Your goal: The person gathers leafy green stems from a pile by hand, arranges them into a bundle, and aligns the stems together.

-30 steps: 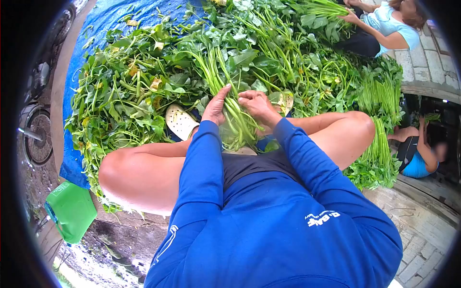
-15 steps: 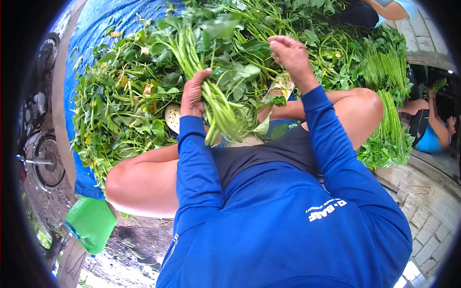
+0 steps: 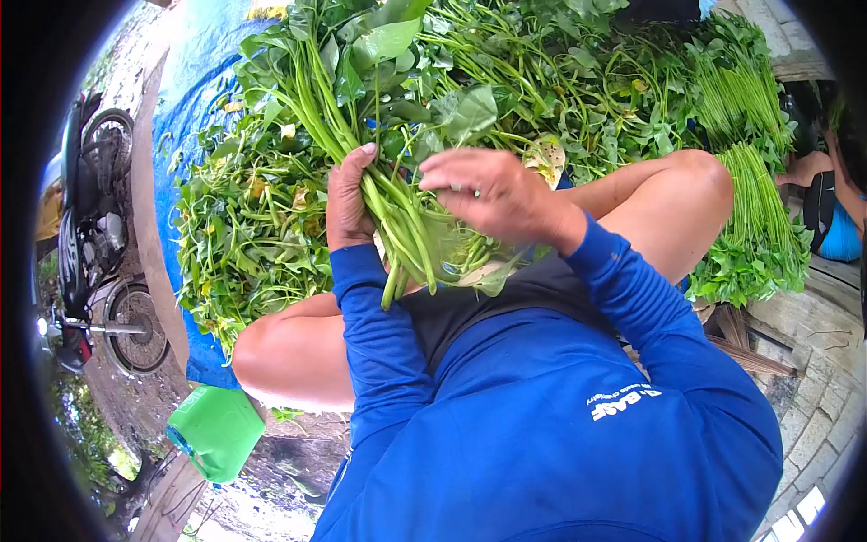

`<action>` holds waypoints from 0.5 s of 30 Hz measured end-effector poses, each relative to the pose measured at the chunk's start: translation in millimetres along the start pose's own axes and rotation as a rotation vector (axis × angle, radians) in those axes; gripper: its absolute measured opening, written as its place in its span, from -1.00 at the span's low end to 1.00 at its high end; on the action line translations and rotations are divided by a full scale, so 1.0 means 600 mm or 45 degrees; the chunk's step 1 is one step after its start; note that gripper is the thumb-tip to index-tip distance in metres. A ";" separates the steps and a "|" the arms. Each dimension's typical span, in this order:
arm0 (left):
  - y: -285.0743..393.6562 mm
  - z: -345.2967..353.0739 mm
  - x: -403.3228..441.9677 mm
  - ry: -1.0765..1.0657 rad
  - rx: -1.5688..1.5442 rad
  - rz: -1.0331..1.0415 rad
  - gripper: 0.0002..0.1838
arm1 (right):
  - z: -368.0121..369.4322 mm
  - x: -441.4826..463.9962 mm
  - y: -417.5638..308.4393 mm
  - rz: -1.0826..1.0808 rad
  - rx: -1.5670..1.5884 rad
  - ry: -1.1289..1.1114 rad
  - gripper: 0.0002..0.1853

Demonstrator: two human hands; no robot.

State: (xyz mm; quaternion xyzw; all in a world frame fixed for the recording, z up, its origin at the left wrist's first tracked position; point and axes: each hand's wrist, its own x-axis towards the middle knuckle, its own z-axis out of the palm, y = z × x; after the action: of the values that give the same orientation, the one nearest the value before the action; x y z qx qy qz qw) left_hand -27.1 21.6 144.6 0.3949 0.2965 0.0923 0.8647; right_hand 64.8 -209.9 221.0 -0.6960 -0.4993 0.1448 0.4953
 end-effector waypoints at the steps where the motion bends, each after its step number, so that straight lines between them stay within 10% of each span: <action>1: 0.001 0.004 -0.004 -0.001 0.016 0.003 -0.64 | 0.007 -0.010 0.000 0.013 -0.052 0.000 -0.76; 15: -0.007 -0.005 0.016 0.185 -0.064 0.018 -0.74 | 0.027 -0.103 -0.038 0.352 -0.157 -0.112 -0.88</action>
State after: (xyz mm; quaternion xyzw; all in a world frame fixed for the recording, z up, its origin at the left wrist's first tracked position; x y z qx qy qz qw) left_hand -21.3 24.4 135.7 0.3675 0.3534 0.1341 0.8498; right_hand 12.3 -252.4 214.5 -0.7802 -0.4279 0.2109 0.4047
